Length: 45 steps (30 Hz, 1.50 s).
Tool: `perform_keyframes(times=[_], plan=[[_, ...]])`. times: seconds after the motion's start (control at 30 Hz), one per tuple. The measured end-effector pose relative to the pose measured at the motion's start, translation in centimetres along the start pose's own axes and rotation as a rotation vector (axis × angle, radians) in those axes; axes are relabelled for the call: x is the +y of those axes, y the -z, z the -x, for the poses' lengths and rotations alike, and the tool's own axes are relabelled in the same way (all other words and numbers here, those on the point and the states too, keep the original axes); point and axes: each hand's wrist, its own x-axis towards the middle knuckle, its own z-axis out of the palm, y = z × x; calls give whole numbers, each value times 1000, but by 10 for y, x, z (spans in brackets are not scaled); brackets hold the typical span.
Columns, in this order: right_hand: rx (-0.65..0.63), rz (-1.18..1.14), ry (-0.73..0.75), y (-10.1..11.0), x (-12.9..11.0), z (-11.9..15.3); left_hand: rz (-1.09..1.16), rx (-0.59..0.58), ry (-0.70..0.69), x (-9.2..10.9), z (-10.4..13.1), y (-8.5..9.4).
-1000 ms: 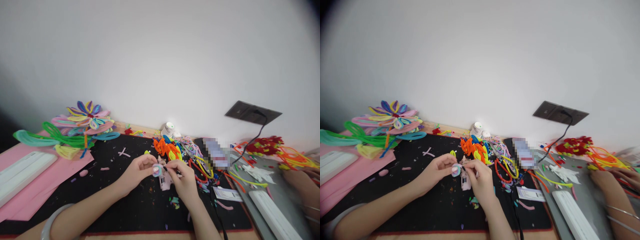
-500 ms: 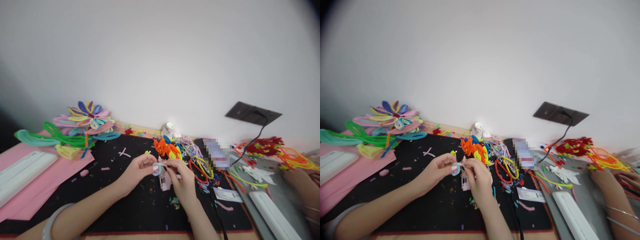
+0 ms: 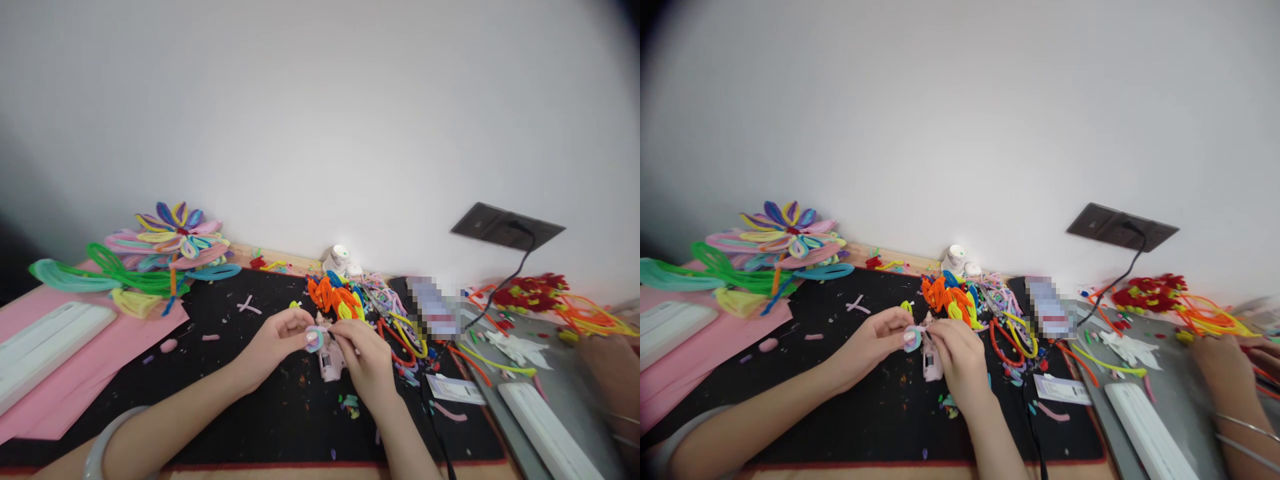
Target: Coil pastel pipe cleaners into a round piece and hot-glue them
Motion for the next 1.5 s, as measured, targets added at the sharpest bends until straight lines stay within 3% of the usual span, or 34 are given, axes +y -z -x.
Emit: perform_keyframes(times=[0.3,0.6,1.5], plan=[[71,72,-19,-7,-5,4,38,-8,14,1,1,-3],[127,-29,4,-7,-9,-2,139,35,52,6,2,-5],[41,70,38,-24,-7,8,278,144,35,-1,-1,2]])
